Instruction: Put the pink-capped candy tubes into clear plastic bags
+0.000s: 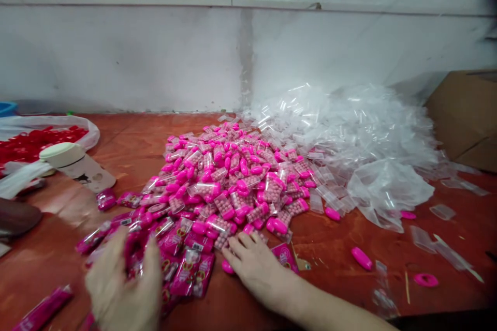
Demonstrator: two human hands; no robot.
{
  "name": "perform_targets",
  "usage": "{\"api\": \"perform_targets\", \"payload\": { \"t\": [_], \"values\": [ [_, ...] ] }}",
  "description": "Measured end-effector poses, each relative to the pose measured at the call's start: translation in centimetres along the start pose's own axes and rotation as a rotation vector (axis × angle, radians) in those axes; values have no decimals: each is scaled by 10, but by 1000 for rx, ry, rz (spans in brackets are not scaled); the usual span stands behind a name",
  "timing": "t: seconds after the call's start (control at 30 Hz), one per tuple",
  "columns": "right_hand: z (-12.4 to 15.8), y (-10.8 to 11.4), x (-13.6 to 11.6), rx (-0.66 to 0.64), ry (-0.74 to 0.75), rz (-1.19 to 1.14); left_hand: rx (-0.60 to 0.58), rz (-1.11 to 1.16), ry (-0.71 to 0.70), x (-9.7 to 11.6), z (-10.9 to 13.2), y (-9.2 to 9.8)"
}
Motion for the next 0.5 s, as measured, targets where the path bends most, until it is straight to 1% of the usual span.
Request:
{"api": "perform_targets", "payload": {
  "t": [0.03,0.07,0.1,0.13,0.17,0.23,0.3,0.33,0.37,0.43,0.5],
  "values": [
    [0,-4,-2,23,7,-8,-45,10,-79,9,19,-5],
    [2,-4,-2,56,11,-67,-130,58,-81,13,40,-13],
    [5,0,2,100,-6,-167,-199,98,-49,14,62,-19],
    [11,7,11,163,-59,-290,-233,123,-11,14,83,-23],
    [19,16,24,245,-153,-432,-278,140,16,13,102,-28],
    [43,30,58,429,-427,-742,-374,166,0,14,136,-41],
    [74,35,88,569,-692,-993,-509,197,-125,23,164,-58],
    [89,36,98,599,-781,-1072,-567,207,-215,31,175,-67],
    [101,35,104,603,-838,-1114,-607,207,-308,39,186,-75],
    [121,35,110,588,-885,-1122,-649,147,-478,58,202,-89],
    [136,32,109,585,-901,-1119,-689,-21,-572,72,211,-101]
  ]
}}
Point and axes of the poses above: each hand's wrist, its own z-axis away from the middle knuckle, its own y-axis out of the back of the hand, x = y × z, the point moved 6 cm from there along -z, towards the middle knuckle, and after that the axes turned 2 degrees about y, right-handed, at the moved point
